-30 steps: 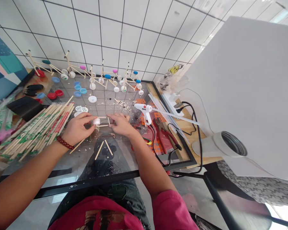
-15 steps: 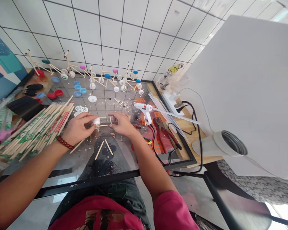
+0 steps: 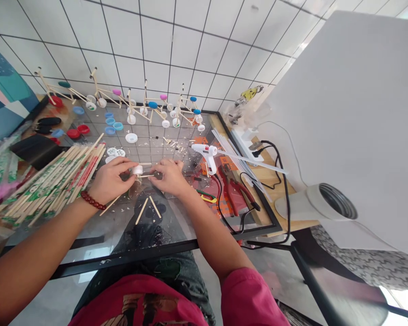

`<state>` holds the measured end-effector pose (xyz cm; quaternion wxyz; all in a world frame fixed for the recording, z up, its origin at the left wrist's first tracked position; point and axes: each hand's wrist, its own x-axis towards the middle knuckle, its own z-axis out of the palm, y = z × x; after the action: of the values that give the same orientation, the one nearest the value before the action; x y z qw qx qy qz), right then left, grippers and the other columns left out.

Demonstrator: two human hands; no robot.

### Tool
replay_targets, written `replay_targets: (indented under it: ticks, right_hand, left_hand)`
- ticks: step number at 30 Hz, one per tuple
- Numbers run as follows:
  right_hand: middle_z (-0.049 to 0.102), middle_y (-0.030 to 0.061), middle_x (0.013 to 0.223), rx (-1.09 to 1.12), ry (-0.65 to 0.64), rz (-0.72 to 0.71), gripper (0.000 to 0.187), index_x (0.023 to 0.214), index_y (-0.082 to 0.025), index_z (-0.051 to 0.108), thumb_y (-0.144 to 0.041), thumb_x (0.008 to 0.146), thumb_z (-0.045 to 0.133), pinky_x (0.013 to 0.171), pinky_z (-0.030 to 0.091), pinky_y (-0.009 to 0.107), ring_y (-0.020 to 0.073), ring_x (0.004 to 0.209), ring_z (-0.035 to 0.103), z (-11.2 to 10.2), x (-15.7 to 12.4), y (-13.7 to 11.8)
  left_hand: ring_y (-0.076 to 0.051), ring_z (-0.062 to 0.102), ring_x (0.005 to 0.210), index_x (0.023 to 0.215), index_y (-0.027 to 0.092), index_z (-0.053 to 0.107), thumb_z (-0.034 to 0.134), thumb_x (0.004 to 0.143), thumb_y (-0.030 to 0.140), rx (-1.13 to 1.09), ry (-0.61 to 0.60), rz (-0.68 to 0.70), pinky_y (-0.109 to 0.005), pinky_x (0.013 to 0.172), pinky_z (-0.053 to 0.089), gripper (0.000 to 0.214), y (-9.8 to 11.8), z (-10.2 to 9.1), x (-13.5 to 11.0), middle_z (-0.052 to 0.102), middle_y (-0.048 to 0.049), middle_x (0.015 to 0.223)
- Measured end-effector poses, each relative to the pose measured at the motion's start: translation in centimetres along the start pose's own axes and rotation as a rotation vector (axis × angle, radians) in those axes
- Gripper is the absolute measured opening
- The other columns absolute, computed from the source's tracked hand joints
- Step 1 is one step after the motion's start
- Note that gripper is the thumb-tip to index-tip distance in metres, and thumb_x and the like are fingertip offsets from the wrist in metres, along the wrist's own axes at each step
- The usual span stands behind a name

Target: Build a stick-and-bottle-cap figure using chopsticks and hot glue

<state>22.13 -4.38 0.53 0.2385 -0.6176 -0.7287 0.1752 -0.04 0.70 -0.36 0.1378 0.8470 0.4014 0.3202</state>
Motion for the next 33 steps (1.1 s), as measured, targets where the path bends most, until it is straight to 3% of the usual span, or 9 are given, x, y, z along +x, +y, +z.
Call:
replay_targets:
  ticks: [10,23,28,33]
  right_hand:
    - [0.072,0.0042,0.099,0.005,-0.05,-0.03,0.004,0.099,-0.022,0.081,-0.021,0.099,0.077,0.105,0.027,0.048,0.0243,0.106,0.062,0.05,0.16,-0.26]
    - [0.074,0.0036,0.099,0.005,-0.047,-0.03,0.006,0.102,-0.024,0.082,-0.023,0.098,0.078,0.107,0.029,0.048,0.0242,0.105,0.065,0.07,0.16,-0.16]
    - [0.074,0.0034,0.101,0.0,0.034,-0.025,0.018,0.111,-0.028,0.081,-0.03,0.093,0.083,0.108,0.031,0.047,0.0257,0.106,0.064,-0.15,-0.06,-0.1]
    - [0.072,0.0029,0.098,-0.022,0.14,0.016,0.016,0.11,-0.027,0.081,-0.03,0.095,0.079,0.11,0.03,0.045,0.0252,0.107,0.064,-0.52,-0.18,-0.24]
  left_hand:
    - [-0.019,0.069,0.075,0.112,0.021,0.082,0.06,0.086,0.03,0.003,0.006,0.017,-0.034,0.076,0.057,0.035,0.13,-0.07,-0.01,0.079,-0.0061,0.111]
    - [-0.022,0.071,0.083,0.113,0.022,0.081,0.061,0.088,0.03,0.019,-0.006,0.013,-0.034,0.079,0.058,0.033,0.3,-0.14,-0.02,0.079,-0.0066,0.112]
    - [-0.021,0.072,0.083,0.112,0.022,0.081,0.061,0.089,0.031,0.009,0.001,0.02,-0.033,0.075,0.058,0.032,0.21,-0.08,-0.06,0.079,-0.0069,0.111]
    - [-0.021,0.072,0.082,0.113,0.021,0.081,0.062,0.088,0.031,0.008,0.017,0.021,-0.033,0.073,0.058,0.033,0.05,0.08,-0.08,0.078,-0.0076,0.112]
